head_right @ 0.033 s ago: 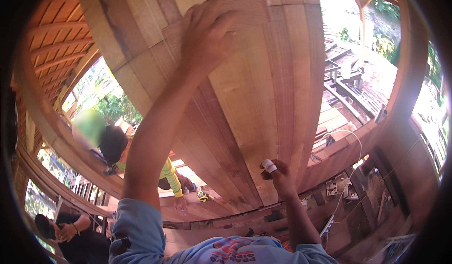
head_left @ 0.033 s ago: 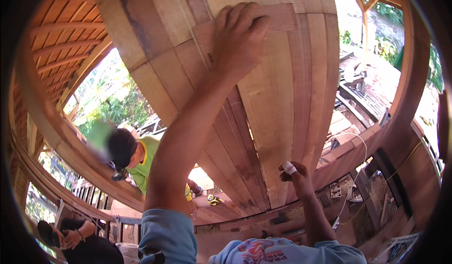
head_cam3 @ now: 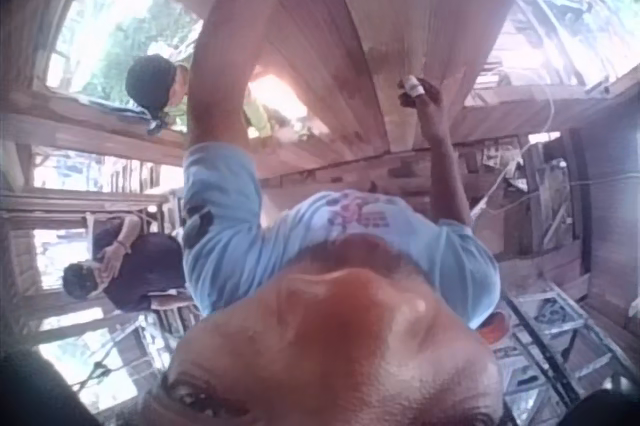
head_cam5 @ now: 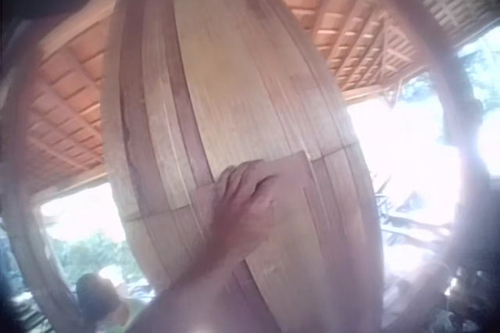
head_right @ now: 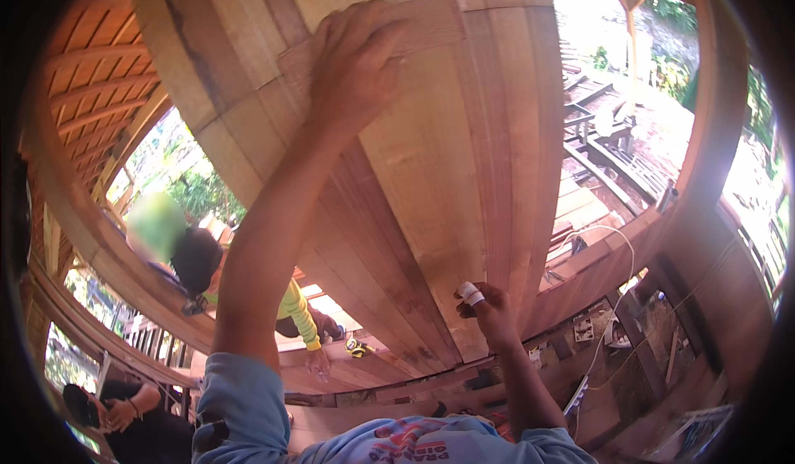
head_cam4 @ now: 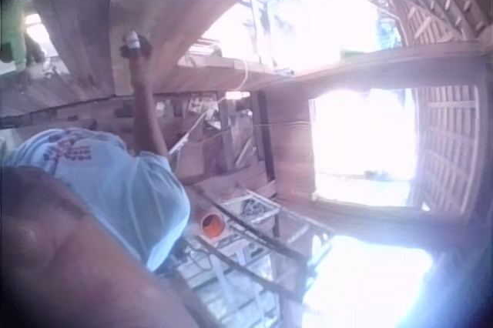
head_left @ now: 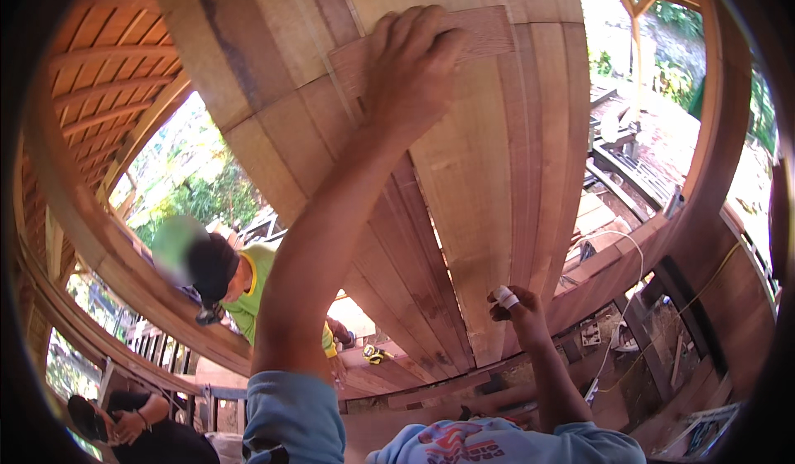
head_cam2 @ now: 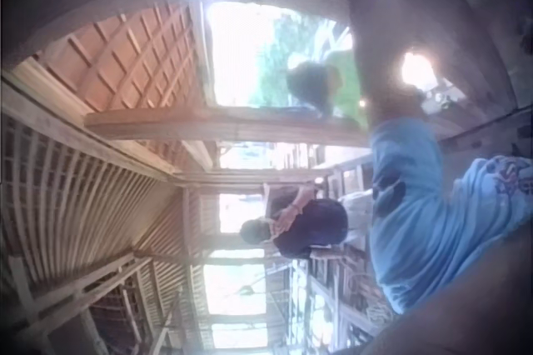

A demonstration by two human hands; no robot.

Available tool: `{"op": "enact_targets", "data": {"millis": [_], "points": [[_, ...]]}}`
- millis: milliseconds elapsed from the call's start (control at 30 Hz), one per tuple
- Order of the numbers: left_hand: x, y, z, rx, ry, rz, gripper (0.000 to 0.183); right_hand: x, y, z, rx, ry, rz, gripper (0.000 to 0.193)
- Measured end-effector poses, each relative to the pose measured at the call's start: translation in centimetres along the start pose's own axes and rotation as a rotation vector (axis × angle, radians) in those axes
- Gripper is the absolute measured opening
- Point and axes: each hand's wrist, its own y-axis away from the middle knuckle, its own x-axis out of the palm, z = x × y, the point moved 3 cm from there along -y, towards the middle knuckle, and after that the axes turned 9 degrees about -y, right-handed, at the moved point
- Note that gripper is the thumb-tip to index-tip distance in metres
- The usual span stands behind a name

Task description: The person installs wooden panels on a curved ceiling using a pneumatic nail gun, hammer, and pencil. They position planks, drive nails, and mark measurements while working on scaffolding.

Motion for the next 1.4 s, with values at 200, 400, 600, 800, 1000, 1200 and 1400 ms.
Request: {"op": "enact_targets", "data": {"millis": [200, 400, 600, 800, 1000, 1200, 1400], "points": [[-0.4, 0.0, 0.0, -0.004, -0.009, 0.049, 0.04, -0.9, 0.6, -0.6, 0.035, 0.024, -0.018, 0.025], [-0.5, 0.5, -0.3, -0.039, -0.052, 0.082, 0.04, -1.8, 1.0, 0.2, -0.006, 0.049, -0.04, 0.026], [-0.4, 0.7, -0.5, -0.07, -0.054, 0.047, 0.036, -3.0, 1.0, 0.6, -0.046, 0.081, -0.073, 0.033], [-0.2, 1.0, -0.6, -0.074, -0.082, 0.023, 0.033, -2.8, 0.7, 0.9, -0.029, 0.169, -0.081, 0.028], [-0.1, 1.2, -0.4, -0.071, -0.093, 0.014, 0.031, -2.1, 0.8, 1.3, -0.001, 0.259, -0.085, 0.029], [-1.0, 1.1, -0.3, -0.062, -0.107, -0.044, 0.027, -1.9, 1.1, 1.1, 0.001, 0.307, -0.084, 0.034], [-1.4, 1.1, -0.1, -0.036, -0.026, 0.018, 0.033, -0.8, 1.4, 0.9, 0.032, 0.386, -0.101, 0.032]]}}
